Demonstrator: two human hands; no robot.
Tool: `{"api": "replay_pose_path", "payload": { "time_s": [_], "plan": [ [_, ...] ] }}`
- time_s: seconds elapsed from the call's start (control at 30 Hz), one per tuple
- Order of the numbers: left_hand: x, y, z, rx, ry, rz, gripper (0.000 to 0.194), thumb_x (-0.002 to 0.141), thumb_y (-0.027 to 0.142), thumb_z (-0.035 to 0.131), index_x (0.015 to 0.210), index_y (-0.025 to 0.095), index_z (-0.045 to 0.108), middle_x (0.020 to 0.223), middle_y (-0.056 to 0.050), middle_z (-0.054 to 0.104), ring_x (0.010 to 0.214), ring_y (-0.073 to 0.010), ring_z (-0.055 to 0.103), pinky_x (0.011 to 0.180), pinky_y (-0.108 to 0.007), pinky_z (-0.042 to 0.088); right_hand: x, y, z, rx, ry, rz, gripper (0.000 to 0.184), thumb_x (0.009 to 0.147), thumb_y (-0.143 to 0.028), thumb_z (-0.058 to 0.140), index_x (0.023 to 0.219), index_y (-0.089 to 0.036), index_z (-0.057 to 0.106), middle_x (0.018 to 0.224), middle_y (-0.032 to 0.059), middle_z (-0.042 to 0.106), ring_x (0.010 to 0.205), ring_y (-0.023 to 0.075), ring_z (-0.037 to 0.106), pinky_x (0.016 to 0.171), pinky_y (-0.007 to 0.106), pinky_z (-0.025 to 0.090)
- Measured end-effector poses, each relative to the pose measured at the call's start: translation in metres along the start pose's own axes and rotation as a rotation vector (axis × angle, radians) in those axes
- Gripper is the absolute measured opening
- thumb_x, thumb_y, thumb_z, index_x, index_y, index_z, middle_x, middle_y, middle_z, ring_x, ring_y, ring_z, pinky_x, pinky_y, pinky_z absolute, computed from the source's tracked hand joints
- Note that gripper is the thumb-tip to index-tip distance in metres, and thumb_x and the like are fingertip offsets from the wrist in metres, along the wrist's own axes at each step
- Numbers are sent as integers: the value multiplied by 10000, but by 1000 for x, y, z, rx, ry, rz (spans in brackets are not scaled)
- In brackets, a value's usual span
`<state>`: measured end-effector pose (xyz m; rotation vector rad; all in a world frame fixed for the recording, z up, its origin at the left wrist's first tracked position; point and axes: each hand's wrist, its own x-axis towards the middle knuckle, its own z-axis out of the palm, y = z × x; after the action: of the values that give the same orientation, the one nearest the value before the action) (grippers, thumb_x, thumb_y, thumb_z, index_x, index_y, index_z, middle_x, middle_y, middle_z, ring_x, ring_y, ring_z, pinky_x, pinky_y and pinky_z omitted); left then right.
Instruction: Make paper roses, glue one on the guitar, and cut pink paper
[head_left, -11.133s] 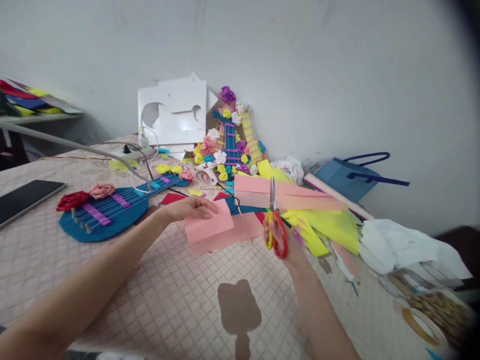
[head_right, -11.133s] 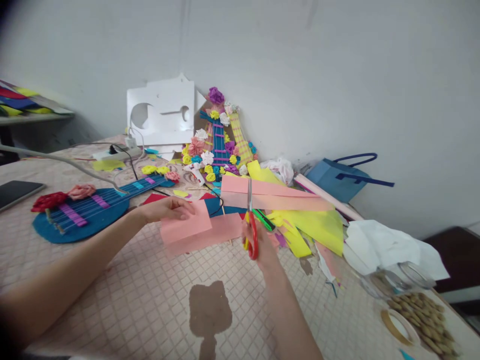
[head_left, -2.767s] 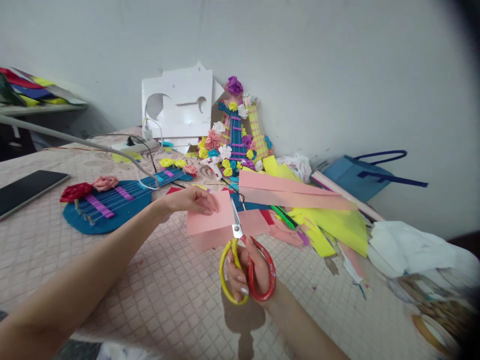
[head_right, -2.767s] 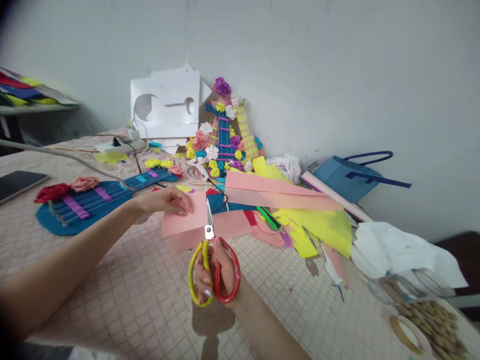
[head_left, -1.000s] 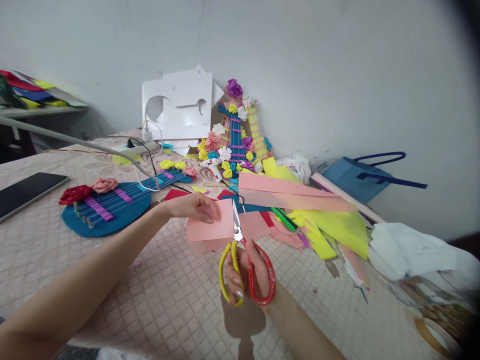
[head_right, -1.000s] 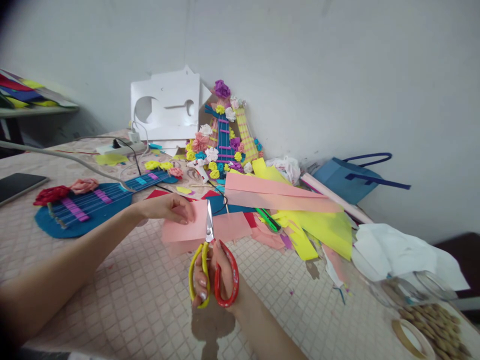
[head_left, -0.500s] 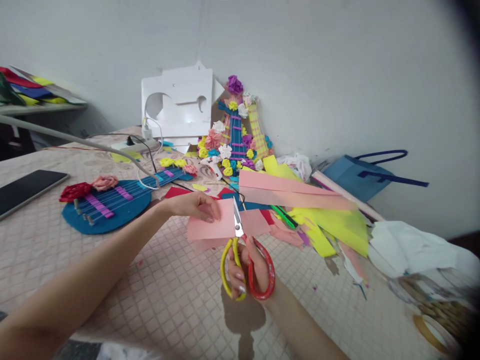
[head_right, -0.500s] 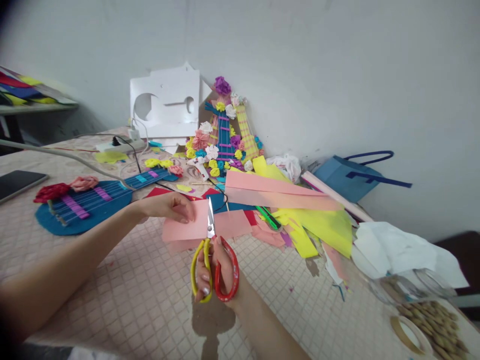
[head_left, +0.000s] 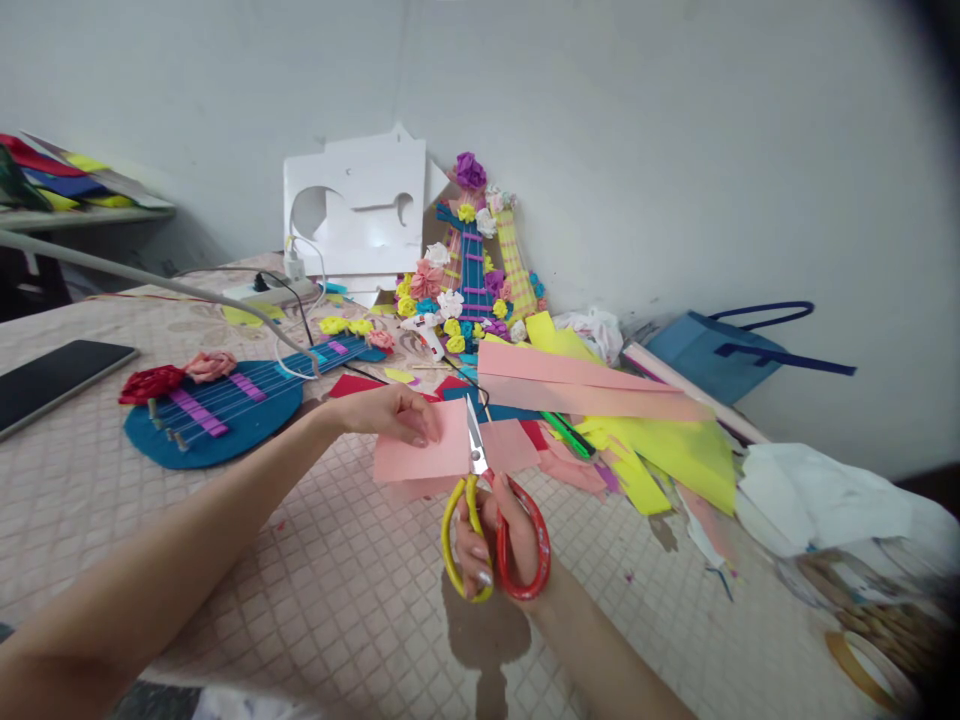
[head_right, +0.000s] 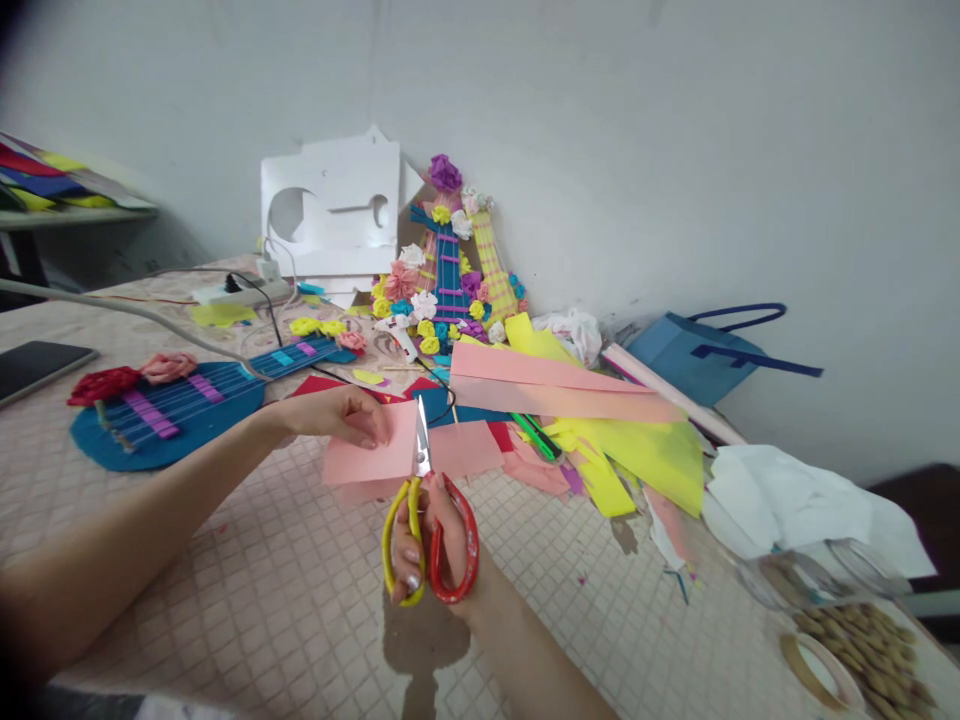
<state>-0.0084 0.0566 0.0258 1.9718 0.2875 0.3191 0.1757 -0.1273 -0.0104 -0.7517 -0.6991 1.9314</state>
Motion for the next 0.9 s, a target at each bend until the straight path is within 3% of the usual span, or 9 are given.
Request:
{"api": "replay_pose_path", "payload": {
  "time_s": [0.4,0.6,0.67,0.77,0.83,0.9],
  "plan": [
    [0,1,-1,15,-22,-10,168,737,263,708,878,173,712,896,-51,716,845,-153,644,769,-232,497,1,-3,-1,14,-47,3,560,793,-727,412,763,-178,521,435,-89,423,294,56,341,345,220,436],
    [-3,0,-9,15,6,-38,196,721,282,716,881,168,708,908,-58,714,849,-154,640,787,-254,499,1,-10,-2,-68,63,-76,566,739,-752,468,754,-188,512,419,-105,386,290,49,308,328,207,416],
    [-6,-6,-17,6,93,-54,241,707,311,722,894,159,706,955,-71,709,871,-167,638,805,-279,499,0,-16,-8,-183,165,-152,555,768,-745,427,773,-195,501,436,-106,381,301,53,314,339,211,417],
    [-10,-21,-30,38,371,-131,325,684,370,719,931,160,699,998,-80,705,882,-192,640,792,-306,503,0,-29,-25,-584,378,-265,508,804,-713,393,796,-211,466,478,-99,399,326,71,363,376,230,427],
    [-12,-34,-37,145,557,-249,365,682,404,692,946,152,694,932,-84,717,842,-206,647,751,-310,507,-1,-41,-39,-871,532,-297,457,768,-672,506,772,-218,446,507,-86,440,355,86,411,387,224,400],
    [-14,-46,-41,249,638,-338,395,667,427,669,934,136,694,880,-89,723,808,-222,651,725,-315,508,-2,-53,-52,-1232,691,-307,383,745,-577,601,785,-218,475,589,-44,538,460,117,507,449,226,396]
  ]
}}
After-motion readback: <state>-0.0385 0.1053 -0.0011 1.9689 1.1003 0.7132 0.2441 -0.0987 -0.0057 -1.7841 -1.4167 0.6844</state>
